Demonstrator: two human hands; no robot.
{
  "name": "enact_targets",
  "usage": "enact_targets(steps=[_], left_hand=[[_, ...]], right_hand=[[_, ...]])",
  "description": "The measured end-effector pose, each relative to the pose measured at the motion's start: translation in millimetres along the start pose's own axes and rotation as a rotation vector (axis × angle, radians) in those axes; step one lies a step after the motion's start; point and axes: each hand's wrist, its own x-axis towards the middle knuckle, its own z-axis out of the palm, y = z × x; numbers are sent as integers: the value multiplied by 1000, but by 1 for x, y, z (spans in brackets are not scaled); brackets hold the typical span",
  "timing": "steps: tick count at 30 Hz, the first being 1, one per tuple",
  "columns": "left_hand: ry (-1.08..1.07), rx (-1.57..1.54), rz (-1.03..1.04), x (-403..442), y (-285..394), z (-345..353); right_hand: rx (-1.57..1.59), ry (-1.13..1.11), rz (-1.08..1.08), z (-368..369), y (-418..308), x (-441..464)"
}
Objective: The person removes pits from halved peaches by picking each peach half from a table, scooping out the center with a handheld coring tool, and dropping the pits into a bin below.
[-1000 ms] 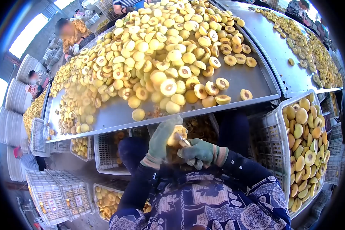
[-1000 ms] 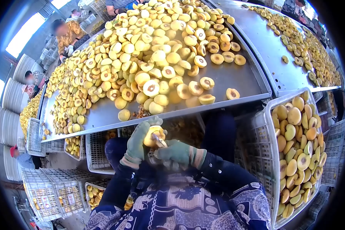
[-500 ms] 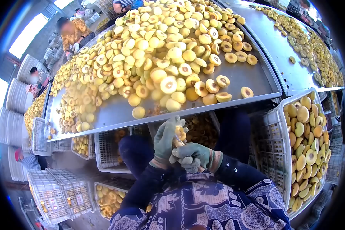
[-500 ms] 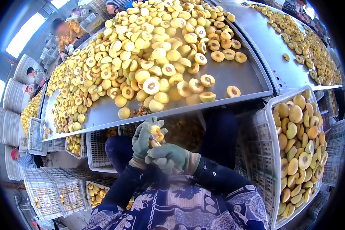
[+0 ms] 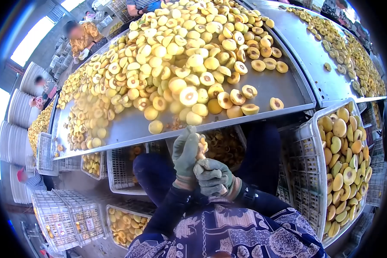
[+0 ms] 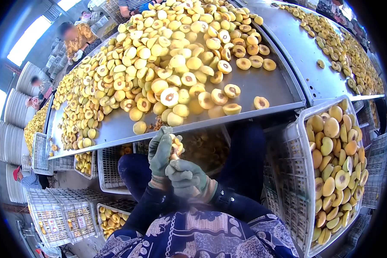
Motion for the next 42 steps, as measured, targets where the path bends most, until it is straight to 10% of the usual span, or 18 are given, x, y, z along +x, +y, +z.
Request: enact_targets(steps=[8, 14, 19, 23, 32, 42], left_hand=[[178, 108, 184, 29, -12, -35], [216, 120, 23, 36, 6, -44], [197, 232, -101, 31, 18, -47], [83, 349, -119, 33, 24, -55], [-31, 452, -304, 30, 40, -66], [24, 464, -442, 28, 45, -66]], right_hand=[[-55, -212, -63, 21, -3, 10], [-1081, 1089, -119, 16, -20, 16], [-2305, 1112, -30, 8, -23, 18], [-2619, 987, 194, 13, -41, 19], [-2862, 893, 495, 24, -54, 20], [-2843, 918, 219, 11, -63, 5]])
